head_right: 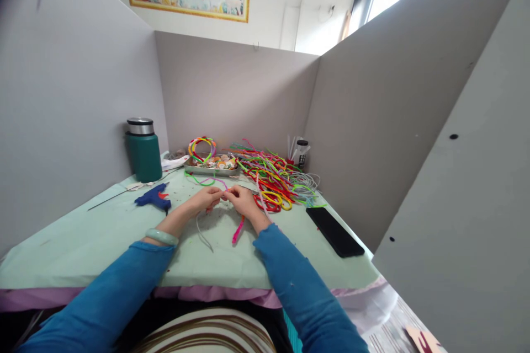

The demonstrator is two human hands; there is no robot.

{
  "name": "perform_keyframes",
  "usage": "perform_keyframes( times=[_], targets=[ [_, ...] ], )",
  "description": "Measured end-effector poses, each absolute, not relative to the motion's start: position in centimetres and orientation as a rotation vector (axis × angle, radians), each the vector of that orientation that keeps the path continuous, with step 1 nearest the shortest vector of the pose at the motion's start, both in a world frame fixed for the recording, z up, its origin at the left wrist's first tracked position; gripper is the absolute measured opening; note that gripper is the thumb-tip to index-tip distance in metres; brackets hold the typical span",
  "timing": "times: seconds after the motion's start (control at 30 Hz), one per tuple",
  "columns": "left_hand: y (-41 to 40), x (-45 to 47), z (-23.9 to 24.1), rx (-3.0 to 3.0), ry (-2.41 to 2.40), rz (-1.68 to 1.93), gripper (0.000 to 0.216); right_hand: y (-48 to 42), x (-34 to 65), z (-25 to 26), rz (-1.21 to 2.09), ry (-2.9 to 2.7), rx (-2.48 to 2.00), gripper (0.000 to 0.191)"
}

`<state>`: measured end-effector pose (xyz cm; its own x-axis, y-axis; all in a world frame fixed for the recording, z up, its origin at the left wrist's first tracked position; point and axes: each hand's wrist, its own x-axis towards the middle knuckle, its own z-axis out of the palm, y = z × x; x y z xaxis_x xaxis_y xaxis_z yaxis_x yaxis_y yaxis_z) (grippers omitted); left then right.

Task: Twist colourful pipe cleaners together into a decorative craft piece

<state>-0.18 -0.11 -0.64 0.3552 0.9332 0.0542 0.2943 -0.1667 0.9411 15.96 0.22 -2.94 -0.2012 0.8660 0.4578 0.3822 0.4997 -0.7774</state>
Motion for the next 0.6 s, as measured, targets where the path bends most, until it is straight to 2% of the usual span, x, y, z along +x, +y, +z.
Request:
perform_keyframes(
  times=[0.37, 0.6],
  targets=[
    [-0.20, -0.29, -0.67, 1.882, 1.132, 0.754, 0.041, 0.46, 15.98, -2.92, 0.649, -1.745, -1.067, 0.019],
    [-0.28, -0.26, -0.69, 1.960, 1.161, 0.744, 0.040, 0.74, 15.88, -3.10, 0.633, -1.762, -1.030, 0.024]
  ],
)
